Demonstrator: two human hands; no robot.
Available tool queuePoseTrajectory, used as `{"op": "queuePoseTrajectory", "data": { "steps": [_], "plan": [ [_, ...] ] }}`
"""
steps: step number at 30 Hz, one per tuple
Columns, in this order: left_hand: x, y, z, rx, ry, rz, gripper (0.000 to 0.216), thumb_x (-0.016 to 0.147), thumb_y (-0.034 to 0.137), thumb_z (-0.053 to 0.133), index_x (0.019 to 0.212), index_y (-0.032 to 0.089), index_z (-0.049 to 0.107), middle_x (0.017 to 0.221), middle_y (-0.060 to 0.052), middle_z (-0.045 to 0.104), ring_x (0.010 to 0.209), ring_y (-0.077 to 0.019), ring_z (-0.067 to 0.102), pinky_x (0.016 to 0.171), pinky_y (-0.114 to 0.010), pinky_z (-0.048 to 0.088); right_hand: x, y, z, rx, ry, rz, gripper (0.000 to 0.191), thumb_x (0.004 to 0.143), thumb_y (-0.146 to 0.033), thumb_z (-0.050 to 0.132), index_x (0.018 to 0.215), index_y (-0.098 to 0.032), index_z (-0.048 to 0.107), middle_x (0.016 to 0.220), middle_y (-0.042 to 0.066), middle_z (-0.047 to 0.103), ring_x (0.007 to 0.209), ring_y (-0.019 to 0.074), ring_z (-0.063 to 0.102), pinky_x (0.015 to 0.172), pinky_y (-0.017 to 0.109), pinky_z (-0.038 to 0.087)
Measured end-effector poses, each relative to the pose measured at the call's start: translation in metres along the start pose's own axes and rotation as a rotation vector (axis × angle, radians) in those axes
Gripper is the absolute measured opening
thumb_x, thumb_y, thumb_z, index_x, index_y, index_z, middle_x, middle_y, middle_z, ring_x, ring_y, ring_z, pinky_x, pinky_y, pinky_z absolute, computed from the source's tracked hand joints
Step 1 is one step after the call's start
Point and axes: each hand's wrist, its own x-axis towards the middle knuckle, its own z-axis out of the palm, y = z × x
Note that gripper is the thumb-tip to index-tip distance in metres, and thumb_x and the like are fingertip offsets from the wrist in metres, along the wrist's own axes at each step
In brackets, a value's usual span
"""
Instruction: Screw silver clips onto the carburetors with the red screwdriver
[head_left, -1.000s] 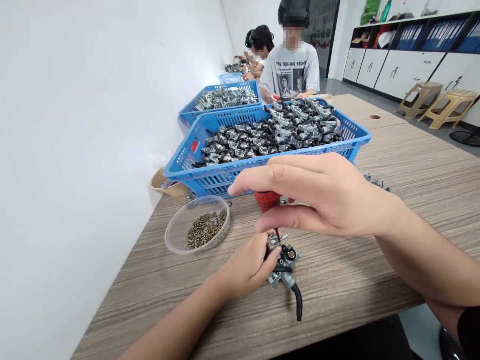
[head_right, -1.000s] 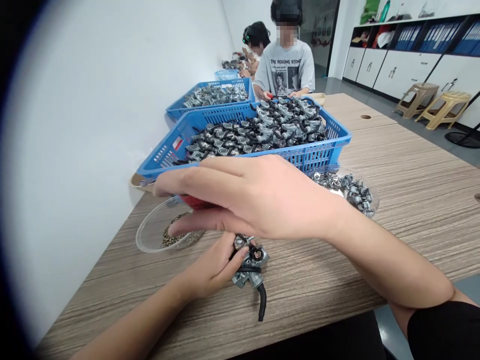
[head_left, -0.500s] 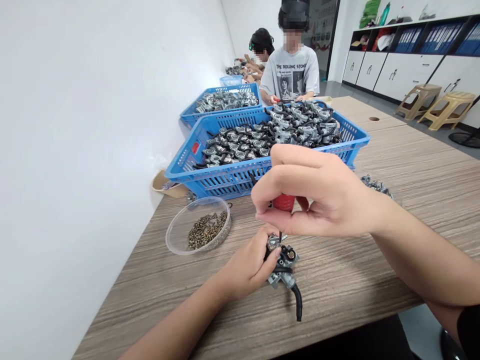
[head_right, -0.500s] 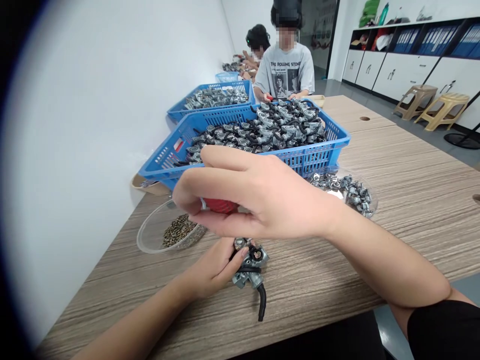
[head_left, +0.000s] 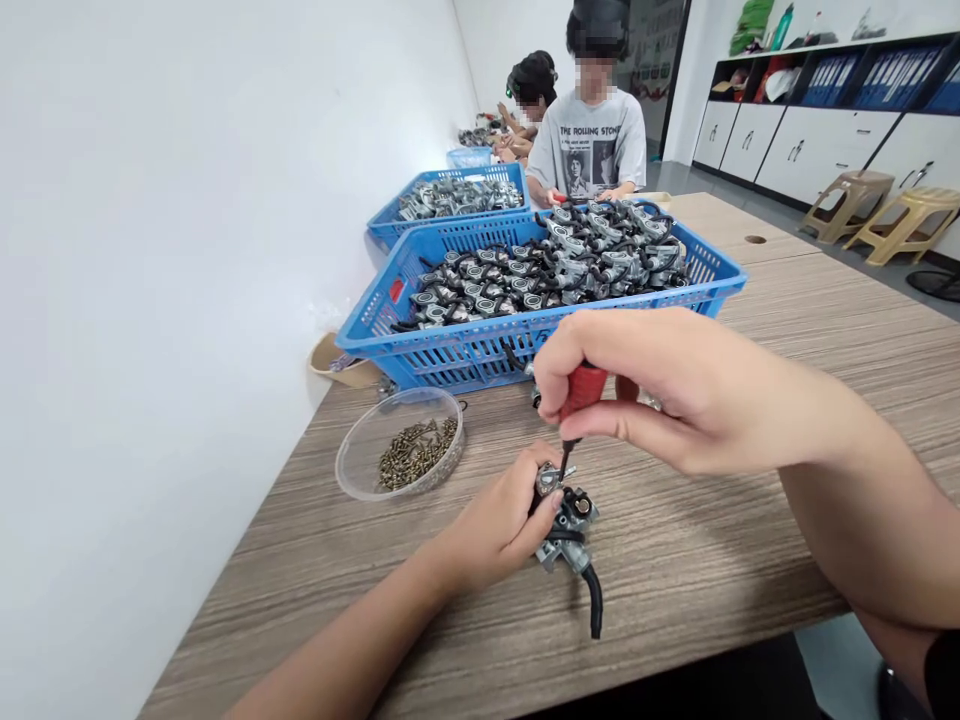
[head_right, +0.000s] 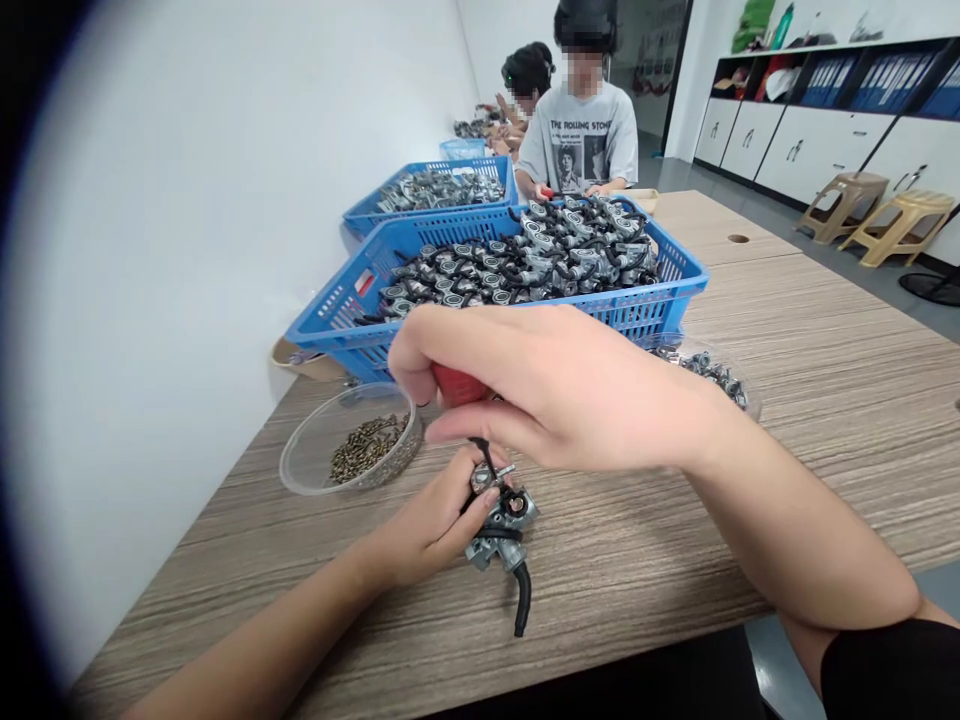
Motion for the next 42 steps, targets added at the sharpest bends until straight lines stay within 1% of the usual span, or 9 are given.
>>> {"op": "queuePoseTrajectory", "data": {
  "steps": [7,11,14,18,22,27,31,36,42],
  "plan": [
    [0.004,0.009,-0.007,0.001,-0.046,-0.067,0.024,0.114,0.039,0.042,0.128,0.021,0.047,0.116,-0.011,0.069,0.100,-0.0272,0.068,0.094,-0.044,0.057,0.009,0.006,0.021,-0.294,0.175,-0.057,0.022,0.116,-0.038,0.060,0.103,-0.021,0.055,0.090,-0.005,0.061,0.077,0.0119,0.057,0.067,0.026,0.040],
    [0.004,0.004,-0.004,-0.013,-0.033,-0.054,0.026,0.114,0.038,0.041,0.131,0.020,0.044,0.115,-0.012,0.067,0.099,-0.0274,0.069,0.093,-0.046,0.058,0.001,-0.001,0.010,-0.213,0.064,0.051,0.005,0.115,-0.024,0.052,0.116,-0.020,0.053,0.103,0.003,0.066,0.087,0.0169,0.061,0.076,0.032,0.050],
    [0.003,0.002,-0.003,-0.022,-0.027,-0.045,0.027,0.114,0.040,0.041,0.133,0.020,0.044,0.115,-0.011,0.068,0.100,-0.0275,0.069,0.093,-0.046,0.058,-0.006,-0.006,-0.002,0.012,-0.053,0.059,0.019,0.108,-0.009,0.049,0.124,-0.019,0.052,0.119,0.008,0.069,0.098,0.0178,0.065,0.087,0.033,0.056],
    [0.003,0.002,-0.003,-0.014,-0.005,-0.022,0.031,0.113,0.039,0.045,0.137,0.020,0.044,0.126,-0.014,0.070,0.111,-0.0296,0.070,0.102,-0.048,0.058,-0.005,-0.009,-0.006,0.099,-0.127,0.034,0.018,0.110,-0.009,0.052,0.124,-0.019,0.056,0.119,0.006,0.073,0.094,0.0144,0.070,0.079,0.028,0.056],
    [0.003,0.004,-0.003,0.018,-0.008,-0.006,0.027,0.113,0.037,0.043,0.134,0.020,0.045,0.126,-0.014,0.070,0.108,-0.0289,0.071,0.100,-0.048,0.059,0.003,-0.005,0.006,-0.052,0.003,-0.034,0.006,0.114,-0.021,0.061,0.117,-0.021,0.057,0.107,0.000,0.071,0.086,0.0122,0.068,0.079,0.025,0.055],
    [0.004,0.006,-0.003,0.033,-0.019,-0.018,0.028,0.113,0.037,0.043,0.134,0.020,0.044,0.122,-0.014,0.071,0.107,-0.0304,0.072,0.098,-0.048,0.059,0.009,0.003,0.022,-0.271,0.156,-0.088,0.020,0.114,-0.038,0.065,0.105,-0.023,0.054,0.091,-0.005,0.063,0.072,0.0115,0.057,0.064,0.026,0.042],
    [0.004,0.007,-0.003,0.018,-0.017,-0.011,0.023,0.112,0.036,0.044,0.129,0.021,0.045,0.117,-0.012,0.069,0.100,-0.0290,0.071,0.095,-0.047,0.058,0.004,-0.001,0.015,-0.260,0.071,0.016,0.016,0.112,-0.034,0.063,0.114,-0.021,0.053,0.100,0.001,0.065,0.076,0.0157,0.058,0.064,0.031,0.045],
    [0.004,0.007,-0.003,0.011,-0.009,-0.009,0.026,0.112,0.038,0.044,0.131,0.020,0.044,0.115,-0.012,0.067,0.097,-0.0291,0.069,0.092,-0.047,0.058,-0.006,-0.012,-0.007,0.045,-0.077,0.043,0.017,0.105,-0.011,0.049,0.119,-0.018,0.055,0.130,0.013,0.062,0.116,0.0237,0.064,0.092,0.037,0.059],
    [0.005,0.007,-0.005,0.002,-0.022,-0.012,0.025,0.112,0.035,0.043,0.132,0.021,0.043,0.120,-0.013,0.069,0.104,-0.0287,0.070,0.097,-0.047,0.059,-0.006,-0.006,-0.010,0.052,-0.103,0.031,0.015,0.114,-0.024,0.056,0.125,-0.019,0.063,0.115,0.006,0.074,0.091,0.0170,0.068,0.081,0.033,0.057]
  ]
}}
